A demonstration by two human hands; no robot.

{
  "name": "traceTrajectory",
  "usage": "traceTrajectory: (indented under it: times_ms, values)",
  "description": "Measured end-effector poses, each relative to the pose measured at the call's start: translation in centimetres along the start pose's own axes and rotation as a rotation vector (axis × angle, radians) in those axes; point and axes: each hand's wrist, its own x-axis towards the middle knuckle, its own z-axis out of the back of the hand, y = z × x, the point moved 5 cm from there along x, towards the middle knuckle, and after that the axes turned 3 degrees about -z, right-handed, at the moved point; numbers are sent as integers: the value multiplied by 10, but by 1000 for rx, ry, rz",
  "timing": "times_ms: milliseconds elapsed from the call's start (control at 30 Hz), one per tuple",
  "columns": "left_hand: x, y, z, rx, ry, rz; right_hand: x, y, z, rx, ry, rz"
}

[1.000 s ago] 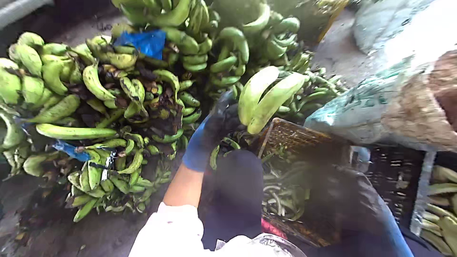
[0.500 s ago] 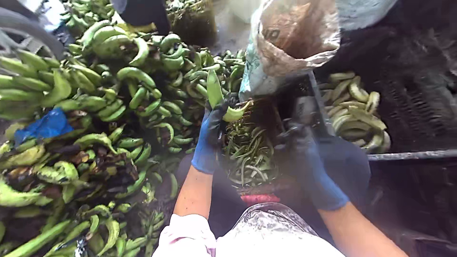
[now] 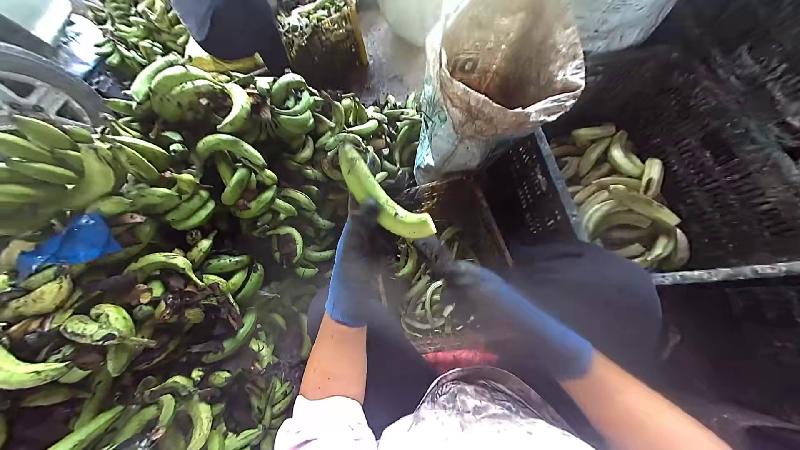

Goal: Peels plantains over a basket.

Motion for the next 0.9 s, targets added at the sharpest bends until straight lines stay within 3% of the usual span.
traceTrajectory:
  times_ms: [67, 100, 167, 233, 333, 400, 467, 500, 567, 700, 767, 833, 900]
  values:
    - [4, -5, -10, 15, -38, 68, -2, 54, 20, 42, -37, 234]
    - [12, -5, -14, 46, -74, 110, -2, 85, 35, -90, -116, 394]
    - [34, -5, -20, 126, -117, 135, 0, 131, 58, -604, -383, 713]
    - [46, -7, -20, 277, -130, 65, 0, 145, 61, -901, -490, 913]
    - [54, 6, -16, 378, -150, -39, 13, 123, 50, -828, -420, 906]
    - [46, 27, -19, 300, -79, 31, 23, 126, 56, -867, -693, 930]
    - [34, 50, -24, 98, -40, 222, 33, 141, 80, -892, -1016, 858]
    - [30, 54, -26, 41, -18, 288, 36, 151, 95, -868, -1097, 832]
    - [27, 47, -20, 31, -5, 304, 33, 155, 102, -842, -1082, 801]
    - [28, 6, -4, 430, -246, 16, 16, 116, 49, -787, -549, 885]
    - [34, -1, -12, 431, -216, -101, 15, 107, 37, -726, -423, 821]
    - [34, 12, -20, 281, -88, -3, 16, 121, 45, -779, -634, 897]
    - [27, 32, -25, 181, -65, 291, 24, 141, 72, -833, -939, 945]
